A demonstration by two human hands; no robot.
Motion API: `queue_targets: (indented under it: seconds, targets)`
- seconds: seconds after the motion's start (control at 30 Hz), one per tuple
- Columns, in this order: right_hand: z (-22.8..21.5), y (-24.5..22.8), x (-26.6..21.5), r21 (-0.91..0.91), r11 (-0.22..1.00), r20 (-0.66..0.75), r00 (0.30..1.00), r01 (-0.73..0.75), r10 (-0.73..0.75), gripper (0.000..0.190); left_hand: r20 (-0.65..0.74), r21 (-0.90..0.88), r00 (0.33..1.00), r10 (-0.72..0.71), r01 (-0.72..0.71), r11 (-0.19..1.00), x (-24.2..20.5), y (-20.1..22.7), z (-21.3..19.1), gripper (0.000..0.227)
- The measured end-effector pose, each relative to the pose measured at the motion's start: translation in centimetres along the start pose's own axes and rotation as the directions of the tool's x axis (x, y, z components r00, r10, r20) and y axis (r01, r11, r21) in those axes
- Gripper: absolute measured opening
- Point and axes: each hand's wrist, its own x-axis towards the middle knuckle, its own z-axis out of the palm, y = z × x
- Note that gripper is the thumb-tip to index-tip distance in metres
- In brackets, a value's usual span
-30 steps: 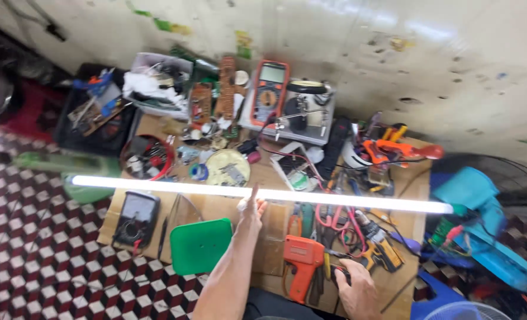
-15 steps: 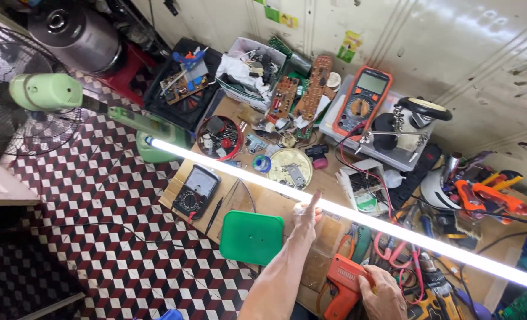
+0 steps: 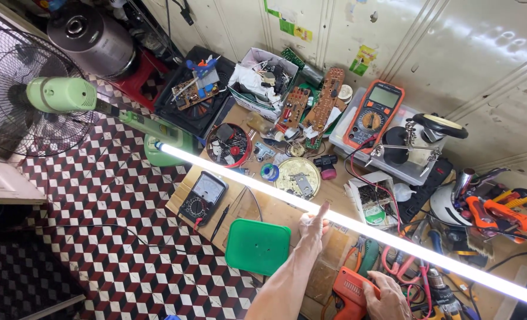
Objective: Repairing or testing a fluorescent tube light fixture on a workbench.
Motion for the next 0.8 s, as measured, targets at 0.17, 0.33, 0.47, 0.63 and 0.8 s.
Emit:
queue_targets:
  seconds: [0.17, 0.33, 0.47, 0.63, 0.8]
  targets:
    - [-8.6, -7.8, 0.4, 0.153, 0.988, -0.180, 0.983, 0.001, 0.027, 0.032, 0.145, -0.004, 0.989, 0.029, -0.029, 1.000, 3.3, -2.9, -1.5, 0.056]
    - [-14.2, -9.1, 5.9, 0.134, 0.980, -0.244, 0.964, 0.146, -0.110, 0.033, 0.168, 0.017, 0.986, 0.013, -0.016, 1.000, 0.9, -0.6, -0.6, 0.054]
    - [-15.8, -8.8, 10.9, -0.028, 0.975, -0.379, 0.900, 0.222, -0.216, 0.028, 0.145, 0.030, 0.989, 0.001, -0.005, 1.000, 0.3, 0.1, -0.6, 0.055]
    - [-17.0, -8.3, 16.2, -0.256, 0.939, -0.309, 0.901, 0.230, -0.305, 0.027, 0.100, 0.071, 0.995, -0.009, 0.002, 0.998, 0.0, 0.3, -0.4, 0.060]
    - [-15.0, -6.1, 20.4, -0.501, 0.864, 0.143, 0.982, -0.036, 0.125, 0.034, 0.021, 0.153, 1.000, -0.019, 0.016, 0.988, 0.2, 0.1, -0.6, 0.073]
